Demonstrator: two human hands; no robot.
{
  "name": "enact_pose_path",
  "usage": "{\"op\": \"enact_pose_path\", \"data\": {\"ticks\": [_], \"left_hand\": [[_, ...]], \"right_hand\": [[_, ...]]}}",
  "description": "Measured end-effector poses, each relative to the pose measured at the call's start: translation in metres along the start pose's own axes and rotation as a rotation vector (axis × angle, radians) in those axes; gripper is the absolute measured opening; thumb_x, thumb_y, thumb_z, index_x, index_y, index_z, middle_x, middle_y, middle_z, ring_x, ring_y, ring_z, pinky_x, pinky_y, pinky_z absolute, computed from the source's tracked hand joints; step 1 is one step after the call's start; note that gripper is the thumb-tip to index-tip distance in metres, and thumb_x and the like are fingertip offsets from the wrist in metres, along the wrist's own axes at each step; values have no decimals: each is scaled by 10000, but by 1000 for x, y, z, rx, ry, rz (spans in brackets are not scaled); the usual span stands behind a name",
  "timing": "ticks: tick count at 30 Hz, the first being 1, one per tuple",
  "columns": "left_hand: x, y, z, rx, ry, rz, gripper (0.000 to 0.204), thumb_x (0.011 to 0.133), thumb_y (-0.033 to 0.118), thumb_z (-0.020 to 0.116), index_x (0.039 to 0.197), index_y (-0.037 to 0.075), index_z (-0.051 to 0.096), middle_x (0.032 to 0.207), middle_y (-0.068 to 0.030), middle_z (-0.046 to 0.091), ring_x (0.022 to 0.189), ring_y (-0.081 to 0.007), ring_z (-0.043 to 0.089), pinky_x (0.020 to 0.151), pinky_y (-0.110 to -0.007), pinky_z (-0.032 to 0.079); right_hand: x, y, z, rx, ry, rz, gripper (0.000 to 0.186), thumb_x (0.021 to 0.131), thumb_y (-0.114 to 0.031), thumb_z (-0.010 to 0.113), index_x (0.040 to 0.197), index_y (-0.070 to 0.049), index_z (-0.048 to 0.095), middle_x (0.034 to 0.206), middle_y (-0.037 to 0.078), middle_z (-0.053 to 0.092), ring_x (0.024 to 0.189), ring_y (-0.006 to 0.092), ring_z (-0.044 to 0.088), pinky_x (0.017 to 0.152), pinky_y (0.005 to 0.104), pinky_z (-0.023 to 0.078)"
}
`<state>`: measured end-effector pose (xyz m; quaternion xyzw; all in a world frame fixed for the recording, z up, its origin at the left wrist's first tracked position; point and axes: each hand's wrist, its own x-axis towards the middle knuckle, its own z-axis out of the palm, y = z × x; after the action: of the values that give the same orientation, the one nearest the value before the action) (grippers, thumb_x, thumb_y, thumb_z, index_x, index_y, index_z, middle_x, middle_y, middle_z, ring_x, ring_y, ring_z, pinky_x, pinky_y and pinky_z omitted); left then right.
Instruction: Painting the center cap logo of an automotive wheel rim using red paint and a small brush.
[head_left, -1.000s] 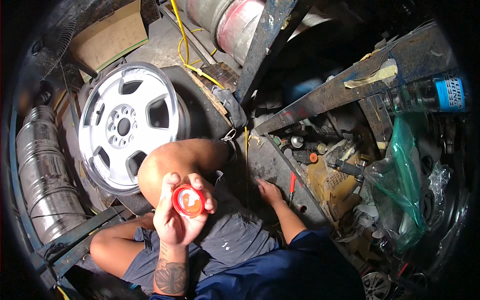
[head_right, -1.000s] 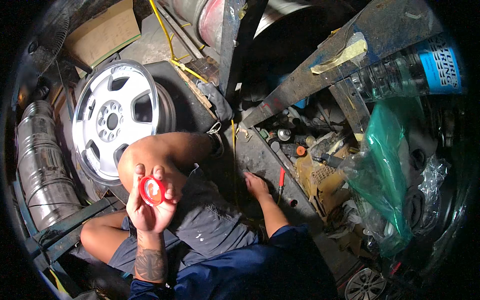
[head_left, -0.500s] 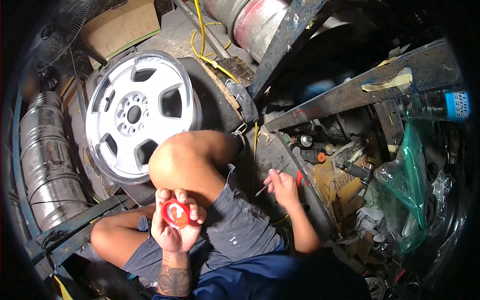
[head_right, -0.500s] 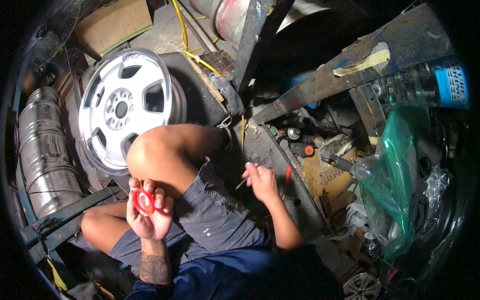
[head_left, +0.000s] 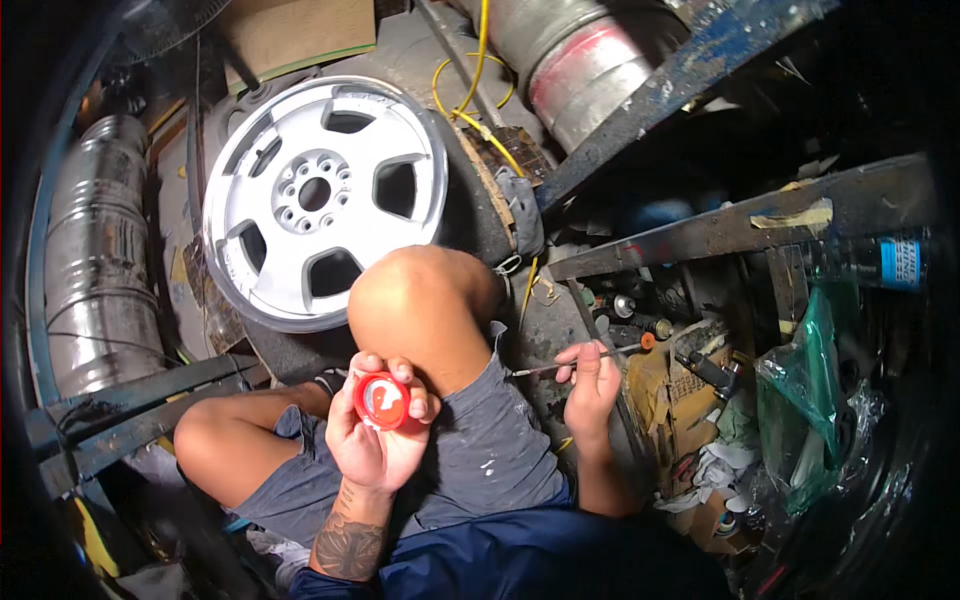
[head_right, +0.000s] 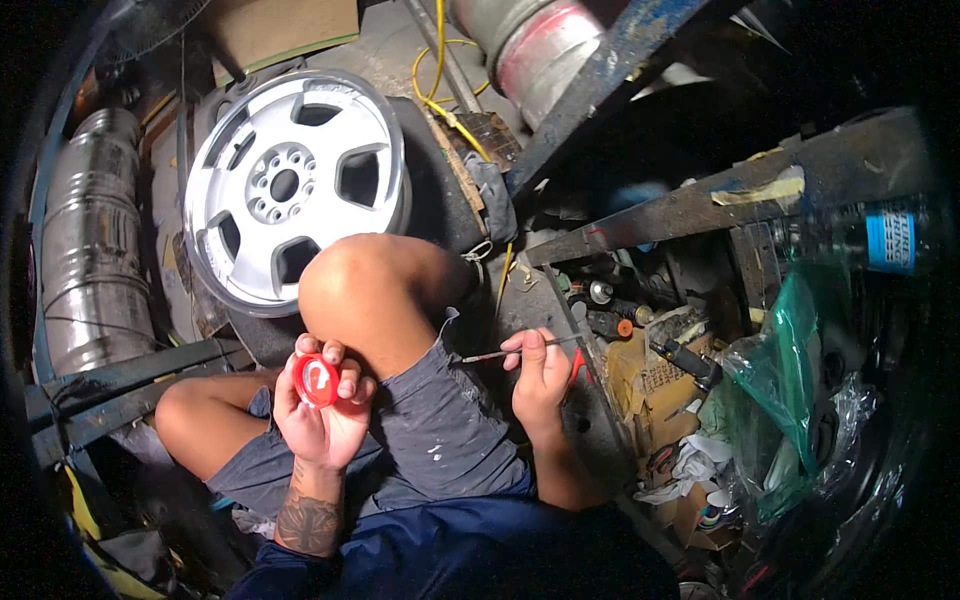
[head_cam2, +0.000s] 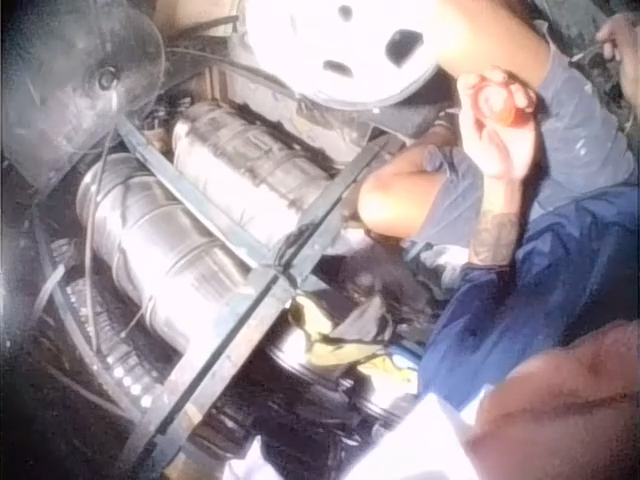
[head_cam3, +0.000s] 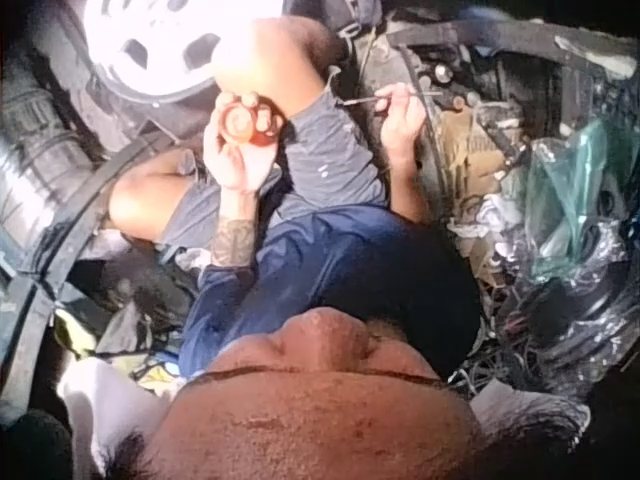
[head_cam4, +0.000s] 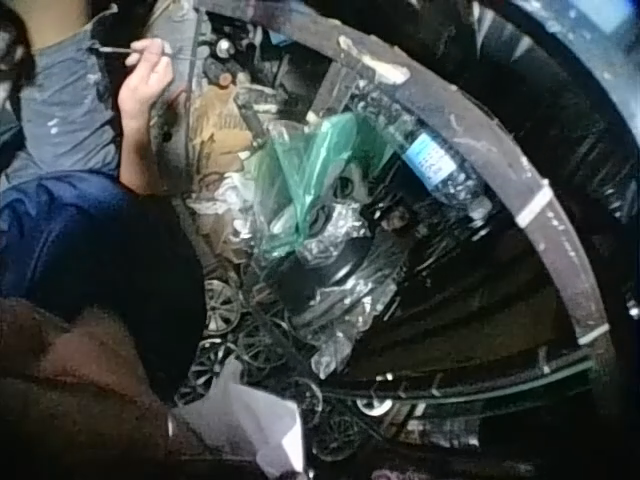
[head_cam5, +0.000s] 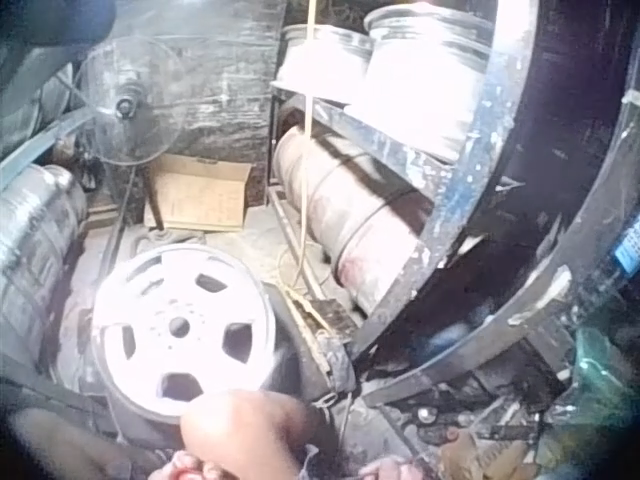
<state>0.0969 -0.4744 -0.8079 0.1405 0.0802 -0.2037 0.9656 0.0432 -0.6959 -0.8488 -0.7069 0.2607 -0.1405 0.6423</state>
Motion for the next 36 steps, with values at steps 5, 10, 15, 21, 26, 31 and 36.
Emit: {"op": "enact_pose_path", "data": {"ticks": [5, 10, 15, 21, 26, 31, 36], "left_hand": [[-5, 0, -6, -33, -22, 13, 280, 960, 295, 448, 1128, 74, 487, 1089, -179, 544, 880, -320, 575, 773, -406, 479], [-8, -1, -10, 35, -51, 27, 282, 971, 270, 435, 1128, 38, 464, 1121, -219, 537, 904, -326, 598, 777, -406, 507], [-14, 3, -5, 244, 24, 10, 302, 970, 309, 458, 1119, 46, 456, 1114, -216, 541, 905, -320, 611, 761, -403, 514], [-17, 6, -12, 221, -8, 16, 349, 965, 339, 495, 1137, 39, 449, 1145, -218, 520, 934, -318, 612, 785, -397, 530], [-17, 5, -17, 205, -63, 35, 355, 962, 333, 507, 1154, 39, 455, 1148, -224, 515, 943, -316, 610, 794, -395, 532], [-16, 4, -22, 229, -58, 27, 357, 965, 326, 502, 1170, 38, 456, 1161, -231, 510, 958, -325, 605, 773, -395, 547], [-16, 4, -26, 198, -57, 13, 360, 969, 321, 493, 1176, 30, 449, 1185, -240, 504, 990, -339, 603, 770, -403, 557]], "right_hand": [[-19, -30, 9, 243, -74, -128, 364, 1009, -239, 403, 773, -5, 551, 652, 64, 528, 568, 107, 481, 543, 247, 395], [-13, -44, 27, 585, -54, -119, 420, 1024, -328, 354, 768, -23, 488, 613, 65, 484, 516, 117, 430, 505, 257, 367], [-12, -56, 45, 630, -109, -153, 452, 1023, -380, 322, 753, -46, 463, 567, 32, 421, 473, 109, 371, 490, 259, 314], [-13, -74, 64, 653, -154, -150, 449, 1031, -372, 284, 752, -60, 447, 562, 20, 391, 472, 105, 338, 480, 255, 302], [-20, -82, 71, 578, -179, -290, 399, 1019, -287, 288, 751, -34, 441, 589, 61, 410, 480, 132, 372, 481, 272, 347], [-27, -91, 72, 162, -315, -626, 362, 978, -316, 356, 775, -34, 456, 618, 88, 463, 488, 165, 418, 499, 299, 382], [-29, -103, 74, -104, -342, -784, 407, 984, -319, 347, 734, -31, 490, 610, 96, 503, 505, 186, 468, 514, 303, 387]]}}
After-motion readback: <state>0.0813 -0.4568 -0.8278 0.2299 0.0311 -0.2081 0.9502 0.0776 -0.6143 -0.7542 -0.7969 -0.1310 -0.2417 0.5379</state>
